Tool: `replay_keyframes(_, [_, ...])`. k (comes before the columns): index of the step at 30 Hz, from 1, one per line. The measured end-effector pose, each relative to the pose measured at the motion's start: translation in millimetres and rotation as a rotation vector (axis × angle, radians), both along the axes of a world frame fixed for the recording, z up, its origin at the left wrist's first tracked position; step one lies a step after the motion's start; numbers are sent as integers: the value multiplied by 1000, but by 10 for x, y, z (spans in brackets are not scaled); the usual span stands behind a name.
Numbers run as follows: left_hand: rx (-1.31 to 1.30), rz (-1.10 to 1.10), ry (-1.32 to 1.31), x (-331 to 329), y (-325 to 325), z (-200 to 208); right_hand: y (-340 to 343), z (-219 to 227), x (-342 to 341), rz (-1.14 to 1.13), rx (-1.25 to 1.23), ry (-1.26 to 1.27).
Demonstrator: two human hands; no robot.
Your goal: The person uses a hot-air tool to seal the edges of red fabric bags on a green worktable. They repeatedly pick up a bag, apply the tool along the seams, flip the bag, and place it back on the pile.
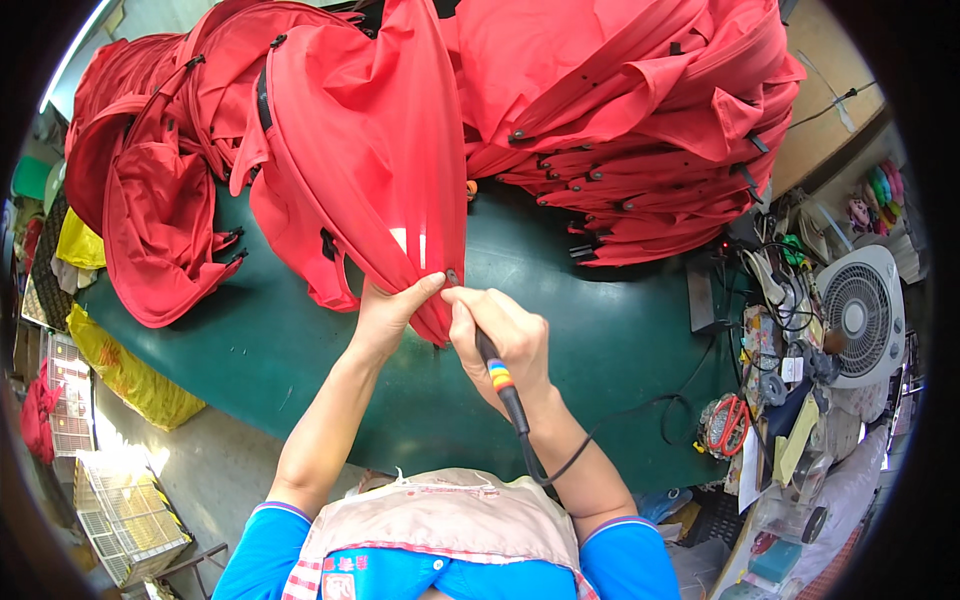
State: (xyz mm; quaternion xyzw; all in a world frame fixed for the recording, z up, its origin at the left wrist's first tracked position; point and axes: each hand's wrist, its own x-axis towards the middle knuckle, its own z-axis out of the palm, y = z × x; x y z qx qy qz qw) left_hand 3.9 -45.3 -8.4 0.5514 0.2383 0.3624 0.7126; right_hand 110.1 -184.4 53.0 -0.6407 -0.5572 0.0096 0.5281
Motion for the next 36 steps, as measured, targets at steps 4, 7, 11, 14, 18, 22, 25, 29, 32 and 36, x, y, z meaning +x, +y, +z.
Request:
replay_keyframes(4, [-67, -25, 6, -47, 6, -31, -152, 550, 370, 275, -472, 587])
replay_keyframes(7, [-83, -41, -10, -93, -43, 34, -212, 199, 496, 340, 142, 848])
replay_keyframes(11, [-187, -56, -130, -169, -286, -48, 290, -329, 49, -74, 46, 301])
replay_keyframes(14, [-340, 109, -363, -435, -171, -72, 348, -522, 20, -189, 244, 716])
replay_keyframes(18, [-280, 210, -434, -529, -116, -35, 313, -756, 71, -120, 369, 926])
replay_keyframes(22, [-143, 151, -298, -474, -172, 127, 237, -956, -66, -245, 147, 438])
replay_keyframes(25, [-29, 188, -197, -365, -95, 191, 192, -916, -18, -265, 140, 390])
replay_keyframes(29, [9, 240, -132, -207, 7, 197, -161, -702, 147, -458, 423, 257])
replay_keyframes(32, [-37, 153, -131, -173, 87, 146, -470, -339, -37, -34, 347, 322])
replay_keyframes(36, [-67, 76, -157, -111, 94, 188, -452, -30, -214, 140, 39, 125])
